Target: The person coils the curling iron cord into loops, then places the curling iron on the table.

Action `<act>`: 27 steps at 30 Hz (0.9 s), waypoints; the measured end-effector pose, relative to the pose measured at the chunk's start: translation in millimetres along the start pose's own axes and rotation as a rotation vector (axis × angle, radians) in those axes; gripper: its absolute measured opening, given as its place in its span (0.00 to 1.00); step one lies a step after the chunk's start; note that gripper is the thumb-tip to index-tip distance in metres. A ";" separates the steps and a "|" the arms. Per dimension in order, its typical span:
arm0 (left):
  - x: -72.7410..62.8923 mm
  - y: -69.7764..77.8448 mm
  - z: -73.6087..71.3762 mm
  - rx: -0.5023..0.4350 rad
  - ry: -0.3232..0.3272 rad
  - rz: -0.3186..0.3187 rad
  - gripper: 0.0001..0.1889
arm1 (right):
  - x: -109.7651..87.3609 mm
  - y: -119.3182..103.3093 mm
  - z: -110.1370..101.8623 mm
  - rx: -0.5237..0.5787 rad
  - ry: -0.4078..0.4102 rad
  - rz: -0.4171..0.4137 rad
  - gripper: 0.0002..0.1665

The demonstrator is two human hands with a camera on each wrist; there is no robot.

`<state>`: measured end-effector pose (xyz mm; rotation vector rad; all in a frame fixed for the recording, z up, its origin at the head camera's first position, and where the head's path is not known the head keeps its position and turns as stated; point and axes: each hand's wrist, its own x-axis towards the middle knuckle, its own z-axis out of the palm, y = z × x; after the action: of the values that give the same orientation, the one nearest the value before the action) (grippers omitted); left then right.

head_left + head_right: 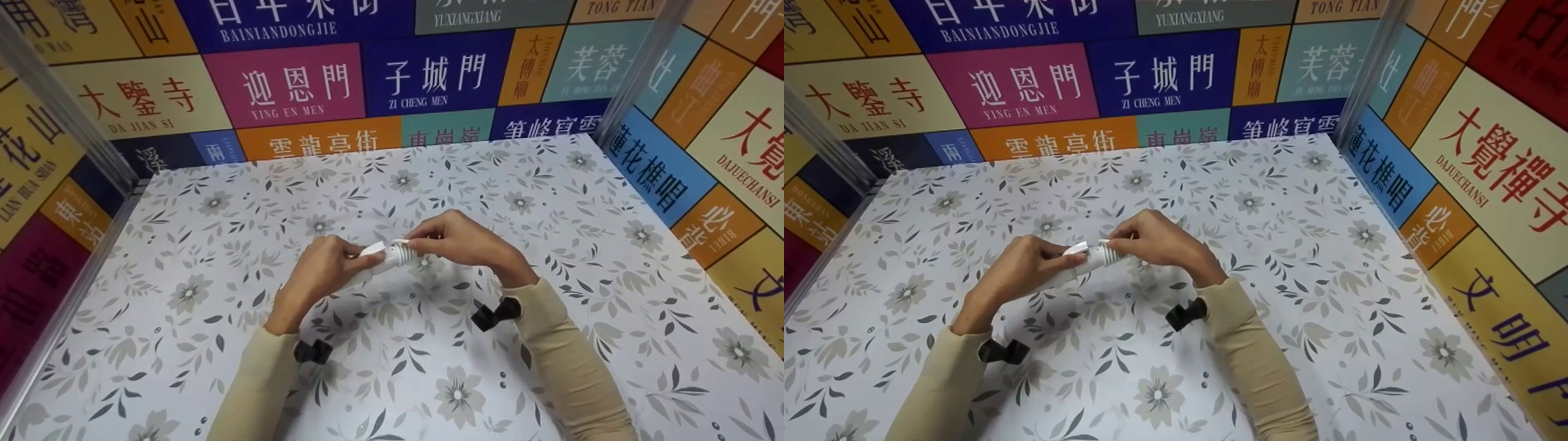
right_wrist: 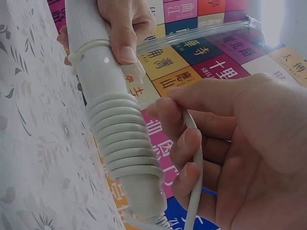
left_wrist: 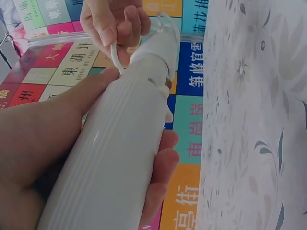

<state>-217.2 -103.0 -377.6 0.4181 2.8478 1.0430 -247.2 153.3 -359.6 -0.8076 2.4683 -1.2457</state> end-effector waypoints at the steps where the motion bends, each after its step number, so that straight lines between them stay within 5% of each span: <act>1: -0.3 0.9 -0.6 0.000 0.006 -0.002 0.19 | 0.0 -0.7 0.1 0.000 0.011 -0.007 0.14; 10: -3.2 6.0 -4.2 0.057 0.060 -0.053 0.20 | -0.2 -6.9 5.0 -0.062 0.036 -0.006 0.14; 18: -4.1 9.3 -0.4 0.063 0.227 -0.066 0.21 | -1.3 -11.1 8.1 -0.005 0.050 0.018 0.15; 27: -5.2 11.1 -5.7 -0.054 0.278 -0.093 0.19 | 0.7 -12.3 13.0 0.060 0.052 0.010 0.14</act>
<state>-210.6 -99.9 -366.2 0.1429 3.0321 1.2452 -237.4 138.6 -357.6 -0.7556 2.4599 -1.3465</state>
